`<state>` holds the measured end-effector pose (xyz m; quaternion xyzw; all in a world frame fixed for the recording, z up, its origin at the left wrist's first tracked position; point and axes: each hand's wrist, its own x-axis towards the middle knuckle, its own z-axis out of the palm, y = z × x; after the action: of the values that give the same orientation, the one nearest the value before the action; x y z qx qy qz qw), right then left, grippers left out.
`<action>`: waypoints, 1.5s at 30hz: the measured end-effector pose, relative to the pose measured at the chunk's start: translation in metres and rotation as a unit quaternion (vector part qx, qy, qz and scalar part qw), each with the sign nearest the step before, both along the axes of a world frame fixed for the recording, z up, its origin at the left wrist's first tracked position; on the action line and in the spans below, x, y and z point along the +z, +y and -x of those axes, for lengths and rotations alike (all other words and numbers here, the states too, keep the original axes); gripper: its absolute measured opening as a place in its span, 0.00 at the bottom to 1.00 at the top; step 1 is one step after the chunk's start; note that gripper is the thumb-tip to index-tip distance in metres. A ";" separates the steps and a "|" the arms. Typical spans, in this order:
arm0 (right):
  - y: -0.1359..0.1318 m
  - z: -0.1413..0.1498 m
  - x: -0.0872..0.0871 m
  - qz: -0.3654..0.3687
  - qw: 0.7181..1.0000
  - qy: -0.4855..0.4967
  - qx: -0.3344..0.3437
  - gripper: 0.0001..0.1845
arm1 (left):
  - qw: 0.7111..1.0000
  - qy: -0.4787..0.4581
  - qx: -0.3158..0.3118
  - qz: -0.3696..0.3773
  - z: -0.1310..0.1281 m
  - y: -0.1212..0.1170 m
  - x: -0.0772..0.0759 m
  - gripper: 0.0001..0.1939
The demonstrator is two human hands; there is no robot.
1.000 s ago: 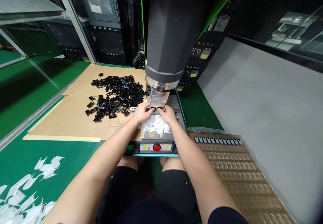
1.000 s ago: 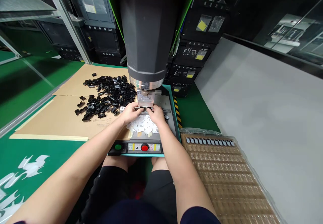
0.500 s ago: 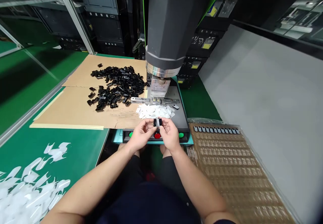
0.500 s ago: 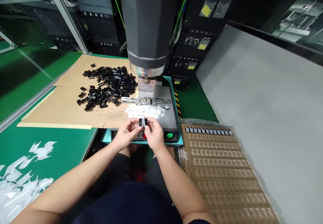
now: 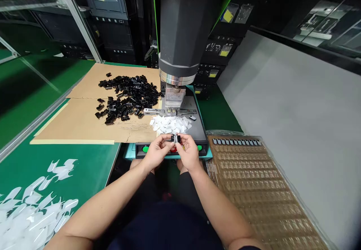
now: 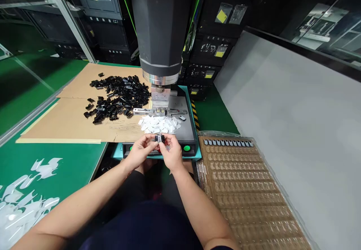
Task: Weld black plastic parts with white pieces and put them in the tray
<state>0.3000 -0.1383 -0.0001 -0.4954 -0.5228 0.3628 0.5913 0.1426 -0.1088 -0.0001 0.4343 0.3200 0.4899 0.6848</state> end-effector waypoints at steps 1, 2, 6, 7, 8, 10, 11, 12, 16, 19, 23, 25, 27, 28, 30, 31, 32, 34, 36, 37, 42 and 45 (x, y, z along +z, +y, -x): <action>0.000 0.001 0.001 0.003 1.000 0.029 0.006 0.17 | 1.000 -0.008 0.002 0.013 0.001 0.000 0.002 0.24; 0.000 0.003 0.003 0.011 0.998 0.066 0.012 0.17 | 0.999 -0.022 0.005 0.030 0.002 0.001 0.004 0.24; -0.001 0.005 0.015 0.061 0.976 0.207 0.016 0.21 | 0.987 -0.108 -0.025 0.116 0.007 0.004 0.011 0.25; -0.002 0.005 0.018 0.070 0.971 0.228 0.016 0.22 | 0.982 -0.130 -0.038 0.135 0.008 0.004 0.012 0.24; -0.002 0.005 0.021 0.076 0.966 0.245 0.018 0.22 | 0.977 -0.148 -0.047 0.149 0.009 0.005 0.013 0.24; -0.003 0.005 0.025 0.088 0.957 0.275 0.030 0.22 | 0.969 -0.174 -0.055 0.168 0.011 0.006 0.013 0.21; -0.004 0.005 0.026 0.092 0.953 0.288 0.036 0.22 | 0.966 -0.183 -0.058 0.174 0.011 0.006 0.013 0.20; -0.005 0.005 0.027 0.096 0.949 0.297 0.040 0.22 | 0.964 -0.189 -0.063 0.178 0.012 0.007 0.012 0.19; -0.006 0.008 0.026 0.107 0.943 0.312 0.048 0.19 | 0.957 -0.204 -0.090 0.186 0.011 0.006 0.008 0.17; -0.006 0.008 0.025 0.112 0.938 0.323 0.052 0.18 | 0.956 -0.207 -0.100 0.183 0.011 0.005 0.006 0.16; -0.006 0.007 0.023 0.114 0.936 0.330 0.054 0.18 | 0.956 -0.200 -0.104 0.188 0.011 0.005 0.005 0.16; -0.007 0.006 0.022 0.113 0.938 0.324 0.055 0.18 | 0.956 -0.198 -0.106 0.190 0.011 0.005 0.004 0.17; -0.008 0.006 0.022 0.114 0.940 0.317 0.052 0.17 | 0.956 -0.196 -0.107 0.190 0.011 0.004 0.003 0.17; -0.008 0.006 0.021 0.115 0.941 0.314 0.050 0.17 | 0.956 -0.194 -0.108 0.190 0.010 0.004 0.003 0.17; -0.009 0.006 0.020 0.117 0.943 0.308 0.049 0.18 | 0.957 -0.191 -0.110 0.189 0.010 0.003 0.003 0.17; -0.009 0.006 0.019 0.118 0.944 0.306 0.050 0.19 | 0.957 -0.191 -0.110 0.190 0.010 0.003 0.003 0.17; -0.008 0.005 0.017 0.117 0.945 0.302 0.053 0.21 | 0.957 -0.190 -0.109 0.191 0.010 0.003 0.003 0.17; -0.007 0.005 0.011 0.108 0.952 0.282 0.057 0.23 | 0.957 -0.189 -0.108 0.193 0.010 0.004 0.003 0.18; -0.007 0.004 0.005 0.086 0.969 0.224 0.050 0.23 | 0.958 -0.182 -0.107 0.193 0.010 0.004 0.003 0.18; -0.008 0.004 0.002 0.076 0.981 0.174 0.041 0.22 | 0.960 -0.175 -0.107 0.191 0.010 0.003 0.002 0.19; -0.028 0.007 0.006 0.047 0.992 -0.121 -0.011 0.21 | 0.978 -0.106 -0.092 0.153 0.004 -0.010 -0.005 0.16; -0.040 0.004 0.009 0.024 0.977 -0.209 -0.030 0.19 | 0.985 -0.051 -0.098 0.134 0.000 -0.020 -0.010 0.16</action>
<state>0.2961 -0.1784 0.0087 -0.5897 -0.6108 0.2465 0.4674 0.1430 -0.1290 -0.0100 0.3423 0.3034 0.3947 0.7969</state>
